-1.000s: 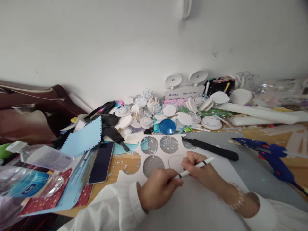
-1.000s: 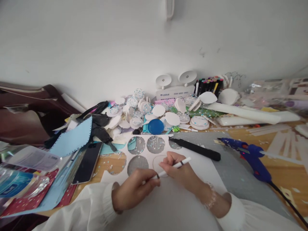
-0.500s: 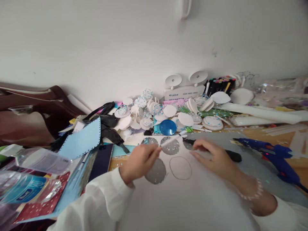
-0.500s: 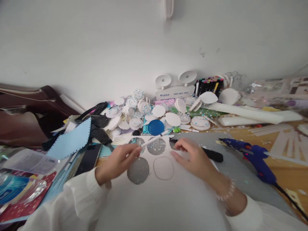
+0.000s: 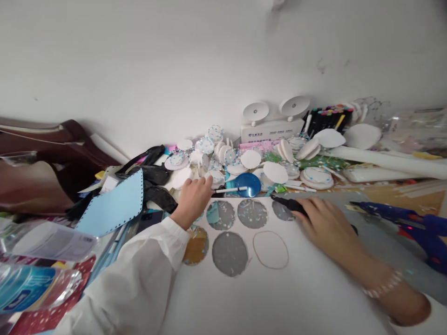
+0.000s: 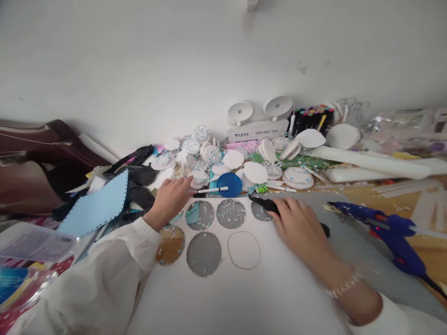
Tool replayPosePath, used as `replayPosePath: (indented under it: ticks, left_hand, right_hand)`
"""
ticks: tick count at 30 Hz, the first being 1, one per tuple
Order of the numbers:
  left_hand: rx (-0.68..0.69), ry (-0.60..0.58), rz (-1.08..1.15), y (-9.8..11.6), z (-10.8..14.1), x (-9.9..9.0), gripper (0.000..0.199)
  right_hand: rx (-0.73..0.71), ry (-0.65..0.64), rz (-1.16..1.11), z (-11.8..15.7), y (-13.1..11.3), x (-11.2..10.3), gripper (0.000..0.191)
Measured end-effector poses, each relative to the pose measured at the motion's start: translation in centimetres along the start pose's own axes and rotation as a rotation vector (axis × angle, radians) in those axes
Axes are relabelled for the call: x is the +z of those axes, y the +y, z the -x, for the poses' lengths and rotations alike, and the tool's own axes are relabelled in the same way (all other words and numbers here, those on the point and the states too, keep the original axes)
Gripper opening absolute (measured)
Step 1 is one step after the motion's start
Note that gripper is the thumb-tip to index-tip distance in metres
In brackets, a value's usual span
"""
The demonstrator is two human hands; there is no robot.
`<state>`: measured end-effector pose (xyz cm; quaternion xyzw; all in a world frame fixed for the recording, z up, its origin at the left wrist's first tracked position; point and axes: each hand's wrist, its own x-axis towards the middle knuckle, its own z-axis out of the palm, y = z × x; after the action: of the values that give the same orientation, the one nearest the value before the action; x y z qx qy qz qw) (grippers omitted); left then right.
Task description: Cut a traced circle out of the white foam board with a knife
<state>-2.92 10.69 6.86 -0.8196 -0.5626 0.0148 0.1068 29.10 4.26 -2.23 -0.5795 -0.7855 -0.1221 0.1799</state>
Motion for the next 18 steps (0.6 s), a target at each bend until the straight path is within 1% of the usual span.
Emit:
replayPosePath:
  ticks: [2,4,5,7,8,9,10,11,13,14,16,18]
  left_hand:
    - [0.049,0.017,-0.005,0.6,0.7,-0.8,0.032]
    - [0.147,0.007,0.021,1.9,2.2,-1.7,0.026]
    - [0.243,-0.01,0.058,2.7,3.3,-2.0,0.025]
    - [0.525,0.013,0.207,4.5,5.7,-2.0,0.036]
    - [0.638,0.055,0.25,5.5,7.0,-1.6,0.045]
    - [0.754,0.12,0.255,6.5,8.3,-1.0,0.043]
    - [0.85,0.248,0.239,7.4,9.5,-0.1,0.035]
    - [0.915,0.335,0.206,8.2,10.5,0.9,0.034]
    - [0.937,0.488,0.137,9.3,12.3,3.2,0.032]
    - [0.938,0.518,0.096,9.7,12.9,4.2,0.032]
    - [0.926,0.523,0.062,10.0,13.6,5.6,0.033]
    - [0.939,0.509,0.03,10.0,13.9,6.0,0.033]
  right_hand:
    - [0.011,0.052,-0.052,0.0,0.0,-0.1,0.033]
    - [0.027,0.112,-0.118,0.1,-0.1,-0.3,0.034]
    - [0.041,0.139,-0.145,0.2,-0.2,-0.4,0.035]
    - [0.084,0.177,-0.177,0.3,-0.4,-0.8,0.037]
    - [0.113,0.188,-0.192,0.4,-0.6,-1.0,0.038]
    - [0.138,0.197,-0.212,0.4,-0.7,-1.2,0.039]
    - [0.158,0.209,-0.234,0.4,-0.8,-1.5,0.039]
    - [0.17,0.225,-0.254,0.4,-0.9,-1.6,0.04]
    - [0.18,0.251,-0.288,0.3,-1.0,-1.9,0.043]
    - [0.181,0.255,-0.305,0.3,-1.0,-1.9,0.045]
    - [0.215,0.247,-0.375,0.3,-1.0,-1.9,0.049]
    - [0.289,0.253,-0.565,0.1,-1.0,-1.9,0.049]
